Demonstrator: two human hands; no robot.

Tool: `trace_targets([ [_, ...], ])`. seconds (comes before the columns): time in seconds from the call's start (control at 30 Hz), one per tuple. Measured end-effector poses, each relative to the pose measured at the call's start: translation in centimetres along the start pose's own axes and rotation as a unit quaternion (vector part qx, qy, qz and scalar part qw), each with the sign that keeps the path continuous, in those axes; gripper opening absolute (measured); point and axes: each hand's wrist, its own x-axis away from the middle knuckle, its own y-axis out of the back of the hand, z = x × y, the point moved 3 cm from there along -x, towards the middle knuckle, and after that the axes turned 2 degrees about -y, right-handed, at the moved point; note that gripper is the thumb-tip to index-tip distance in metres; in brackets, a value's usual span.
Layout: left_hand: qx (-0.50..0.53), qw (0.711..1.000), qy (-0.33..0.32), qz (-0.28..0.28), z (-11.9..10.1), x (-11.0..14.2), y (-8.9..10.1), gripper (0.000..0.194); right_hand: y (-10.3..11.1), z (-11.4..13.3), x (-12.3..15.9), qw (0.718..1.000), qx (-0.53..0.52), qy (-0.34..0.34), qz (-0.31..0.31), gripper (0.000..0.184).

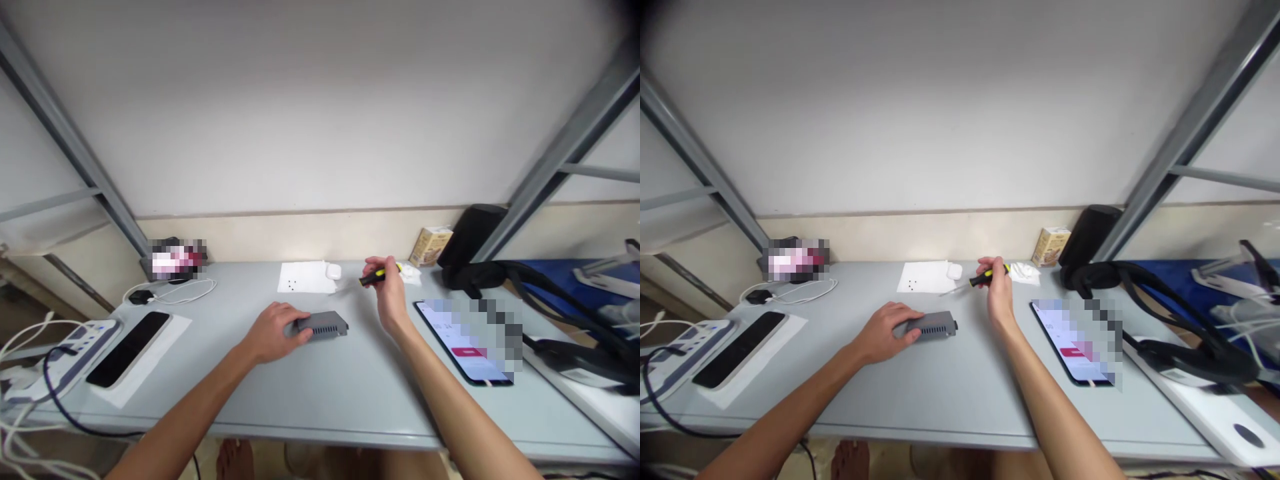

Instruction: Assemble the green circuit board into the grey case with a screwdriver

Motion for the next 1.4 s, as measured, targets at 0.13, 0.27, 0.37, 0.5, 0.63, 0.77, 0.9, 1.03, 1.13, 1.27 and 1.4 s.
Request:
trace_targets([
  [0.13,0.036,0.997,0.071,-0.017,0.1,-0.2,-0.1,0.035,-0.8,-2.6,0.1,0.993,0.024,-0.111,0.019,0.069],
  [0.27,0.092,0.985,0.135,-0.051,0.4,-0.8,-0.1,0.053,-2.5,-3.8,1.2,0.988,0.026,-0.115,0.098,0.064],
  [0.37,0.113,0.98,0.151,-0.07,0.7,-1.1,0.1,0.057,-3.2,-4.3,1.8,0.981,0.084,-0.101,0.143,0.06],
  [0.5,0.131,0.974,0.168,-0.073,1.1,-1.1,0.1,0.057,-3.7,-4.6,2.3,0.973,0.112,-0.088,0.184,0.058],
  [0.63,0.186,0.963,0.182,-0.067,1.5,-0.7,-0.2,0.062,-3.8,-4.6,2.4,0.971,0.112,-0.089,0.193,0.058],
  [0.77,0.213,0.956,0.18,-0.093,2.0,-0.7,-0.1,0.057,-3.5,-4.2,2.3,0.975,0.117,-0.096,0.163,0.059],
  [0.9,0.233,0.942,0.191,-0.148,2.8,-0.9,-0.2,0.048,-3.2,-4.0,2.3,0.975,0.068,-0.132,0.163,0.057],
  [1.03,0.261,0.927,0.193,-0.186,3.6,-1.0,-0.7,0.049,-3.2,-3.7,2.4,0.97,0.023,-0.145,0.195,0.053],
  [1.13,0.267,0.924,0.195,-0.192,4.0,-1.0,-1.0,0.046,-3.4,-3.6,2.6,0.964,0.026,-0.149,0.217,0.051],
  [1.27,0.264,0.922,0.199,-0.203,4.2,-0.9,-1.0,0.041,-3.4,-3.6,2.7,0.962,0.036,-0.153,0.226,0.05],
  [1.4,0.263,0.92,0.204,-0.207,4.3,-0.9,-0.9,0.04,-3.3,-3.6,2.7,0.961,0.03,-0.156,0.227,0.05],
])
